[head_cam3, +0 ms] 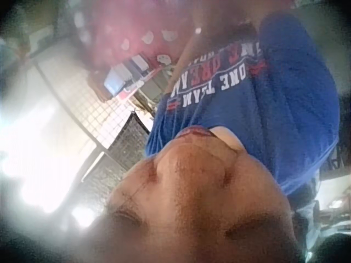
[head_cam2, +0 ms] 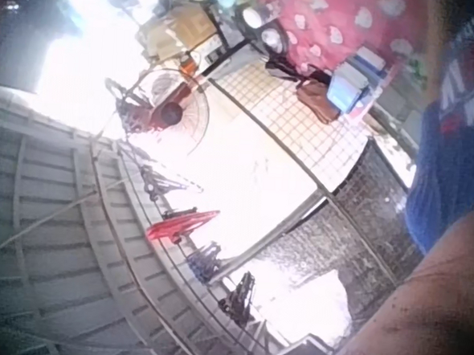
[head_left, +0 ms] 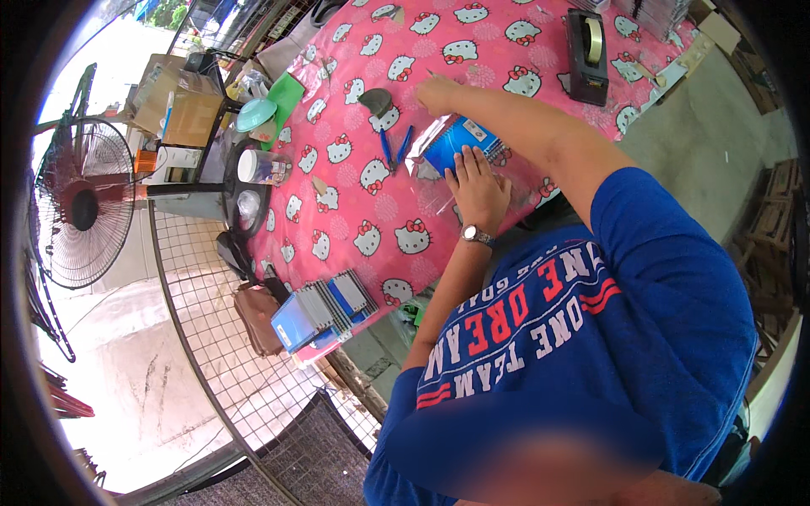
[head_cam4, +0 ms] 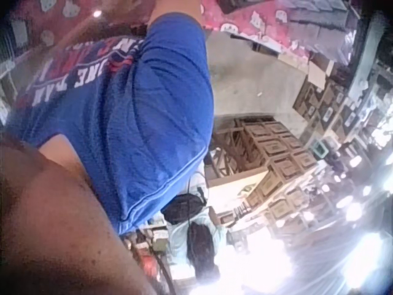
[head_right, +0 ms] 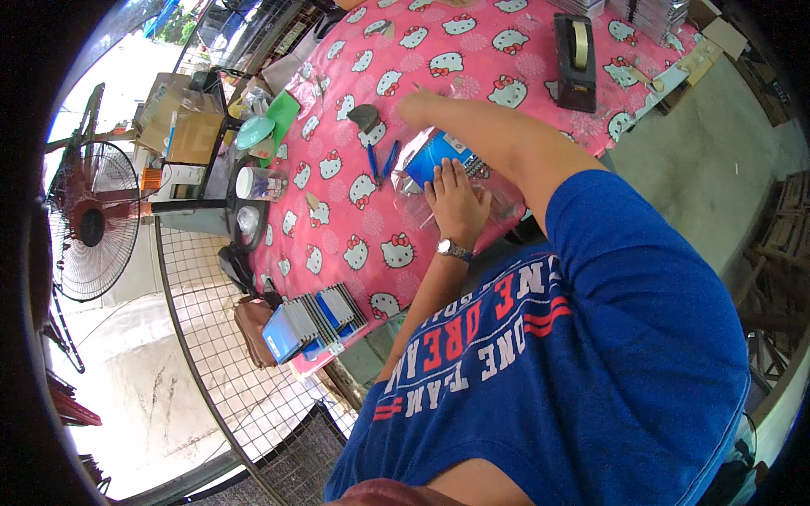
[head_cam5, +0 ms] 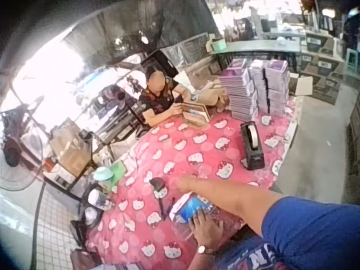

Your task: The person places a blue booklet and several white cards into plastic bags, seals the bags using tape from a dispenser, and stacks the completed packages on the table.

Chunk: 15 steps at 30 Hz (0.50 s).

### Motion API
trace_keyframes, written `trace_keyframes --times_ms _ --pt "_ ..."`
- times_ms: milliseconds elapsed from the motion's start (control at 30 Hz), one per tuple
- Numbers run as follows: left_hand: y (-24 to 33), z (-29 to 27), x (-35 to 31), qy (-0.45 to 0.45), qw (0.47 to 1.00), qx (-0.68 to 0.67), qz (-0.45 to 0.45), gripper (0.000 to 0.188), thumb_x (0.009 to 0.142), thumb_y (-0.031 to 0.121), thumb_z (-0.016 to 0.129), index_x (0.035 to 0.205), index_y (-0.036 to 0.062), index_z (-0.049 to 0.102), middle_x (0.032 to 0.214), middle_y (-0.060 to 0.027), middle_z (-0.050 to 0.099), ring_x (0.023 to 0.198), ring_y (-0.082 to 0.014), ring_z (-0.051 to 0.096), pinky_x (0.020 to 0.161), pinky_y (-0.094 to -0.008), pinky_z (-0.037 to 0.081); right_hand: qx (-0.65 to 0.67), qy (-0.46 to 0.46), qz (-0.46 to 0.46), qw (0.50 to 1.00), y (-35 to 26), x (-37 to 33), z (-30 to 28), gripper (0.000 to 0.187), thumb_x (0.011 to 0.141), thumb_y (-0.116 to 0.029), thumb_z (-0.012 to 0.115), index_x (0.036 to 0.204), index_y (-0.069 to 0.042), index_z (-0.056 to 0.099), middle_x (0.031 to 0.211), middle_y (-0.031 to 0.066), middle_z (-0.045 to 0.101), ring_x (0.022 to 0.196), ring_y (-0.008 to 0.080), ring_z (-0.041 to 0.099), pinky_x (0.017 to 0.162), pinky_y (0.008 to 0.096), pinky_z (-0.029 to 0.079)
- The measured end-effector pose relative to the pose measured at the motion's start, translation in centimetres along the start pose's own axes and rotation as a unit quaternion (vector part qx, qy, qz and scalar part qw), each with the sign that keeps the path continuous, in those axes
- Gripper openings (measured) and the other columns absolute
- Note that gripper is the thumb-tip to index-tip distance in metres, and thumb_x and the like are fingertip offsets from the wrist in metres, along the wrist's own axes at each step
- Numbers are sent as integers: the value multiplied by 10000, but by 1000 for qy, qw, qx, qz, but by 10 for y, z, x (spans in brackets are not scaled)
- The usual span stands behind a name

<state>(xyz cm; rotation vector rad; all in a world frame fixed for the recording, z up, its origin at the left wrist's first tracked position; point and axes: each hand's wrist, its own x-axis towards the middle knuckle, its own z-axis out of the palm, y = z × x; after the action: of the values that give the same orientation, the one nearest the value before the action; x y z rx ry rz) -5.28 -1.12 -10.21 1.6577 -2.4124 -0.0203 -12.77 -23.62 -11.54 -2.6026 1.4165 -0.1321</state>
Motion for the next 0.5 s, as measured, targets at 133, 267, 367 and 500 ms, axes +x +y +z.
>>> trace_keyframes --times_ms 133,267,367,500 --pt "-4 0 -3 6 1000 2 -4 723 758 337 614 1349 -18 397 1413 -219 382 1314 -366 354 1072 -545 229 24 50 30 998 -17 7 8 204 726 -234 688 897 -124 698 907 116 665 925 302 625 836 501 457" --pt "-3 -1 -2 13 1000 11 5 662 770 336 598 1321 4 439 1391 -216 407 1291 -363 371 1052 -557 246 78 -6 -6 997 -61 30 17 247 732 -231 674 936 -92 679 935 140 666 904 303 640 767 468 497" --pt "13 -13 10 -19 999 -25 37 607 772 337 606 1276 19 487 1359 -210 437 1262 -364 387 1035 -564 263 89 -39 -87 992 -68 47 30 244 740 -175 630 957 -70 668 924 164 671 847 336 654 702 449 521" --pt "0 -5 -1 21 999 -14 28 585 774 340 622 1249 18 507 1341 -203 451 1247 -368 392 1027 -574 269 98 -31 -25 994 -96 32 18 210 740 -161 612 908 -63 690 865 150 680 837 322 664 722 443 526"
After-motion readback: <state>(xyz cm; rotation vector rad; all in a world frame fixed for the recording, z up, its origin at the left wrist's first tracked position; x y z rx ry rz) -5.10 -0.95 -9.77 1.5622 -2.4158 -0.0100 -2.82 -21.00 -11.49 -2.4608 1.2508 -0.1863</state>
